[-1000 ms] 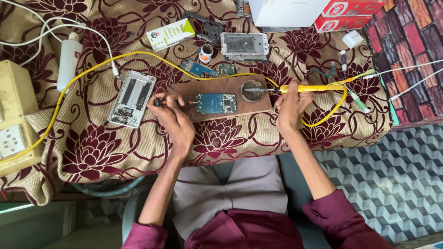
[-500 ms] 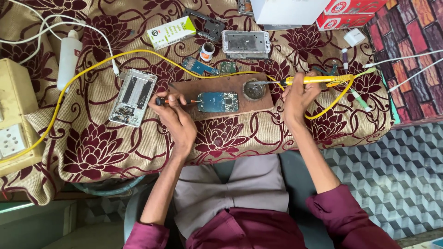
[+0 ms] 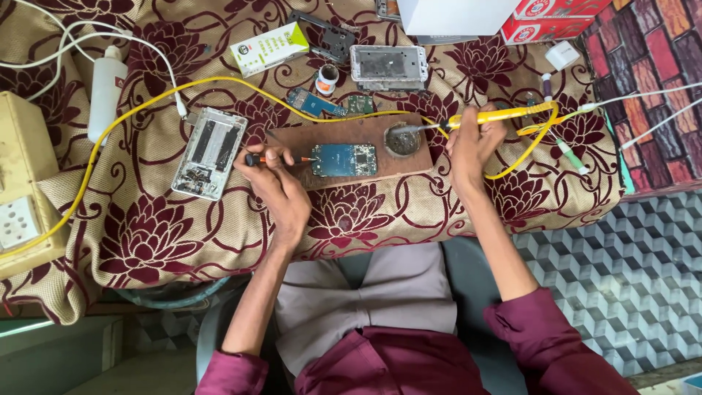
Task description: The person uses a soldering iron and a screwdriver to work on a small circuit board placed on a wooden block. They repeatedly apply the soldering iron to specific points on the board while holding it steady with the screwdriver.
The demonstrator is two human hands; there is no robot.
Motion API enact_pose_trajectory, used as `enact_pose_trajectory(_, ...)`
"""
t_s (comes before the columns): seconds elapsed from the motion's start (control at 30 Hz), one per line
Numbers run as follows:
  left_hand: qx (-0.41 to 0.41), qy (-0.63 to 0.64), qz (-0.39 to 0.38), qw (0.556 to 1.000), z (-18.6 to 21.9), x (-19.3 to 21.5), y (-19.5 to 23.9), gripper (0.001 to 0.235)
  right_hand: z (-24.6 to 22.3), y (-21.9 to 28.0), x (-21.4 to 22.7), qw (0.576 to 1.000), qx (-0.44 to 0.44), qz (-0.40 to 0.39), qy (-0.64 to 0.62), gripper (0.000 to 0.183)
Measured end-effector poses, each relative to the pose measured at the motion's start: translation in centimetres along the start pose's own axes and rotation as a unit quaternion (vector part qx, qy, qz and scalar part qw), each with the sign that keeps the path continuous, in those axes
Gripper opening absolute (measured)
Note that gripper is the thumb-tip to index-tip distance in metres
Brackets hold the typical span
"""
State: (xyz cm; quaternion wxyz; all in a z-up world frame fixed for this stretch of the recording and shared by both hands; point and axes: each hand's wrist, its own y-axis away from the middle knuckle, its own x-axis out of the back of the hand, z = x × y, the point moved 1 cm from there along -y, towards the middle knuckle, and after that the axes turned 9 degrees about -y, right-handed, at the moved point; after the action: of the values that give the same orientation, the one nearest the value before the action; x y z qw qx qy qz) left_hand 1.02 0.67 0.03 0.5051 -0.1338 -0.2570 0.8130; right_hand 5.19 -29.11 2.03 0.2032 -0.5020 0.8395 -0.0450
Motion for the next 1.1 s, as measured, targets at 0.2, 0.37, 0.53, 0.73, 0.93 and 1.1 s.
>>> enact_pose_trajectory(0.2, 0.011, 0.016, 0.002, 1.0, 0.0, 0.0, 0.2, 0.015, -0.3, 0.1, 0.1, 0.998, 0.054, 0.002, 0.03, 0.028)
enact_pose_trajectory(0.37, 0.008, -0.001, 0.001, 1.0, 0.1, 0.0, 0.0, 0.012, -0.1, 0.2, 0.1, 0.998, 0.036, -0.036, 0.034, 0.031)
enact_pose_trajectory(0.53, 0.021, 0.006, 0.006, 1.0, 0.1, -0.1, 0.3, 0.01, -0.8, 0.5, 0.9, 0.999, 0.003, -0.026, 0.025, 0.022)
enact_pose_trajectory(0.73, 0.018, -0.014, 0.015, 1.0, -0.3, -0.2, 0.5, 0.008, -1.6, 3.0, 1.7, 0.985, -0.133, 0.021, -0.105, 0.035)
enact_pose_trajectory(0.93, 0.038, -0.015, 0.023, 0.999, -1.4, -0.1, 1.1, 0.005, -1.4, 6.4, 2.1, 0.984, -0.078, -0.1, -0.122, 0.035)
enact_pose_trajectory(1.1, 0.021, -0.001, 0.019, 1.0, -1.7, -0.2, 1.6, 0.008, -0.8, 7.3, 1.9, 0.984, -0.074, -0.129, -0.099, 0.034)
